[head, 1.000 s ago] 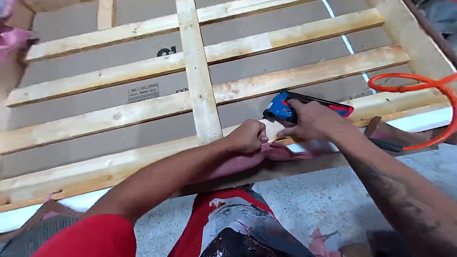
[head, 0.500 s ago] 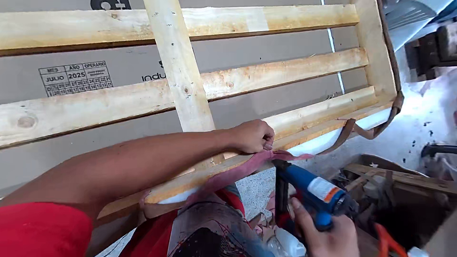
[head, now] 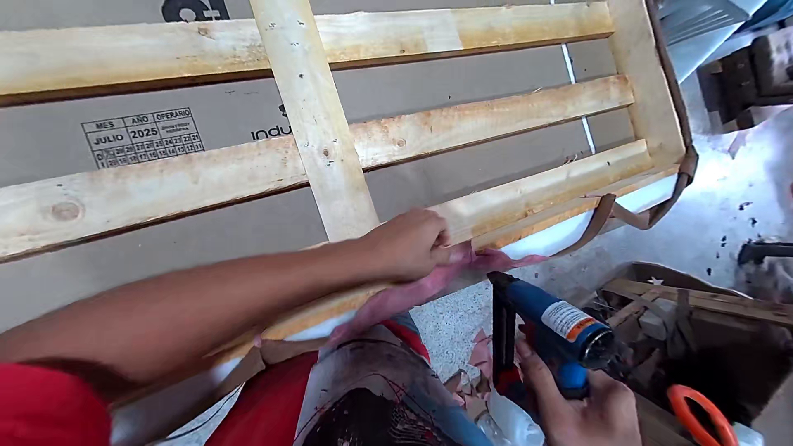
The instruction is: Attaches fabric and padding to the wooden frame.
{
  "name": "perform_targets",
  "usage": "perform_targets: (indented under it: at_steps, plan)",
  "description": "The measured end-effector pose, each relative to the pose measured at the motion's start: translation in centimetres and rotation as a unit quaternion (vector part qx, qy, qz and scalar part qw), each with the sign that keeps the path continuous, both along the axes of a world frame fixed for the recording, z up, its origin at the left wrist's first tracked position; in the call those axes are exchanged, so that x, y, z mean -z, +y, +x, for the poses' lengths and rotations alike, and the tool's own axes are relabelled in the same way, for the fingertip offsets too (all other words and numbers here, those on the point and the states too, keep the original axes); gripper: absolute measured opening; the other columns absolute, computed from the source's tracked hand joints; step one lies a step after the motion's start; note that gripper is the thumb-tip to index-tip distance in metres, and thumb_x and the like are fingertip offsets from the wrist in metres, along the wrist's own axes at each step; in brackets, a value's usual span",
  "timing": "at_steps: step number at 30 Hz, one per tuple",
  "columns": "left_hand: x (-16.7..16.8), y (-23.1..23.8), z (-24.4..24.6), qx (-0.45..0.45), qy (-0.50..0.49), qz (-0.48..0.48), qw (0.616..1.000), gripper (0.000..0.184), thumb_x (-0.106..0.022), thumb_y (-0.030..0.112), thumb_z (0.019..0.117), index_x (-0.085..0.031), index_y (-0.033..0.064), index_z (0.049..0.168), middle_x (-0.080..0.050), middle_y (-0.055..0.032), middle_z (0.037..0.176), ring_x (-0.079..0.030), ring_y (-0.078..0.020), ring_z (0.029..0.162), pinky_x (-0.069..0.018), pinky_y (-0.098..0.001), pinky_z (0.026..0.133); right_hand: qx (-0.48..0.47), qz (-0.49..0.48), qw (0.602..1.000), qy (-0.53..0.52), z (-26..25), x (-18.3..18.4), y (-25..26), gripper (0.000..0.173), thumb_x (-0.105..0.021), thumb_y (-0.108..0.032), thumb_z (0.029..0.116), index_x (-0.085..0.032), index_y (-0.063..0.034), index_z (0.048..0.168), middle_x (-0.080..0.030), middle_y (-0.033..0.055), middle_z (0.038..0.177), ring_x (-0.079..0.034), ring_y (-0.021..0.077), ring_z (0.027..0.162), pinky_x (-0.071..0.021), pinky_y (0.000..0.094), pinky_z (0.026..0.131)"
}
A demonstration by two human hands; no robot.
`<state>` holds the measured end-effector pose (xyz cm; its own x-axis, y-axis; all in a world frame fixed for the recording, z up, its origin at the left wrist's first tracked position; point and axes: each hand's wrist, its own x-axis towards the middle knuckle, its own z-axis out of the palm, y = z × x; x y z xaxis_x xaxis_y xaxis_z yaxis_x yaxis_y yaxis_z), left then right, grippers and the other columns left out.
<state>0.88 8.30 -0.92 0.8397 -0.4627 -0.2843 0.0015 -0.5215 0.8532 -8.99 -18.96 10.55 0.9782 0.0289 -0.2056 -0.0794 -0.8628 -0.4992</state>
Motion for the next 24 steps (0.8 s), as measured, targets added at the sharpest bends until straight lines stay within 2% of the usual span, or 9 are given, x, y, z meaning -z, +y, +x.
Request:
perform_targets:
  at_steps: [2,5,7,9,11,14,16,18,24]
  plan:
    - [-0.7,-0.2,-4.6,-0.037,-0.063,0.067,0.995,0.031,-0.07,0.038,0.0969,-0.071,0.0119,0.113,-0.066,-0.0054,0.111,-0.067,-0.0204,0.097,-0.0592,-0.0441,0.084,0.012,0.026,0.999,-0.016,-0.7,0.7,-1.1,0.036,-0.076,-0.037,0.0927,-0.071,-0.0016,0.102,-0.071,0.0022,0.074,-0.068,0.0103,0.058,-0.0615,0.0346,0.054]
    - [0.3,-2.5,-9.9,-0.152,-0.219,0.122,0.956,0.026,-0.068,0.028,0.0992,-0.07,0.0082,0.116,-0.067,-0.0088,0.118,-0.068,-0.0215,0.105,-0.061,-0.0395,0.087,-0.049,0.04,0.997,-0.051,-0.6,3.0,-3.4,0.034,-0.072,-0.043,0.0938,-0.072,-0.0089,0.095,-0.069,-0.0042,0.068,-0.065,0.0044,0.054,-0.0577,0.0295,0.048]
    - [0.7,-4.5,-11.2,-0.234,-0.258,0.153,0.925,0.02,-0.067,0.021,0.0992,-0.071,0.0076,0.113,-0.067,-0.0089,0.118,-0.068,-0.0207,0.107,-0.0608,-0.0375,0.089,-0.059,0.046,0.996,-0.056,-0.5,4.4,-4.2,0.038,-0.069,-0.049,0.0934,-0.073,-0.0117,0.091,-0.066,-0.0063,0.064,-0.062,0.003,0.051,-0.0537,0.029,0.045]
    - [0.3,-6.3,-11.5,-0.274,-0.232,0.215,0.908,0.015,-0.066,0.019,0.0981,-0.07,0.0066,0.106,-0.066,-0.0097,0.118,-0.068,-0.0225,0.105,-0.0606,-0.0392,0.087,-0.067,0.035,0.995,-0.062,-0.6,5.5,-4.8,0.041,-0.066,-0.055,0.0919,-0.073,-0.014,0.088,-0.063,-0.0071,0.061,-0.059,0.0021,0.05,-0.0496,0.0293,0.044]
    - [-1.0,-7.5,-11.0,-0.265,-0.155,0.303,0.902,0.028,-0.064,0.032,0.1005,-0.069,0.0044,0.099,-0.063,-0.0116,0.116,-0.066,-0.0258,0.104,-0.0601,-0.0416,0.086,-0.1,0.03,0.991,-0.089,-0.7,6.4,-5.8,0.042,-0.063,-0.056,0.092,-0.072,-0.0148,0.085,-0.061,-0.0067,0.059,-0.058,0.0023,0.05,-0.0469,0.0293,0.043]
    - [-2.7,-8.4,-10.2,-0.219,-0.104,0.393,0.887,0.037,-0.061,0.041,0.1014,-0.069,0.0051,0.102,-0.065,-0.0127,0.111,-0.066,-0.0297,0.104,-0.0554,-0.0472,0.092,-0.147,0.052,0.982,-0.105,-0.7,7.6,-7.6,0.043,-0.062,-0.054,0.0919,-0.074,-0.0131,0.087,-0.064,-0.0041,0.06,-0.061,0.0048,0.051,-0.0492,0.0309,0.044]
    - [-2.3,-8.8,-10.0,-0.199,-0.14,0.383,0.891,0.028,-0.063,0.032,0.101,-0.069,0.0055,0.105,-0.067,-0.0112,0.117,-0.067,-0.0284,0.107,-0.0546,-0.0472,0.096,-0.164,0.07,0.979,-0.098,-0.6,8.5,-8.9,0.043,-0.061,-0.054,0.0917,-0.074,-0.0134,0.088,-0.063,-0.0044,0.06,-0.06,0.0051,0.051,-0.0485,0.0313,0.044]
    - [-0.6,-8.9,-10.2,-0.202,-0.238,0.336,0.889,0.015,-0.064,0.014,0.0985,-0.07,0.0023,0.106,-0.069,-0.0128,0.122,-0.069,-0.0285,0.108,-0.0579,-0.0455,0.094,-0.18,0.09,0.975,-0.093,-0.4,9.6,-9.9,0.041,-0.061,-0.053,0.0915,-0.074,-0.0137,0.09,-0.063,-0.0045,0.06,-0.06,0.0048,0.051,-0.048,0.0307,0.044]
    - [2.7,-8.5,-10.1,-0.281,-0.38,0.26,0.842,0.003,-0.068,0.001,0.0906,-0.069,-0.001,0.089,-0.074,-0.0145,0.101,-0.074,-0.024,0.092,-0.0629,-0.0365,0.077,-0.183,0.099,0.978,-0.034,-1.3,11.7,-10.5,0.044,-0.059,-0.053,0.0904,-0.076,-0.0131,0.096,-0.065,-0.0019,0.061,-0.062,0.0091,0.051,-0.0494,0.0345,0.045]
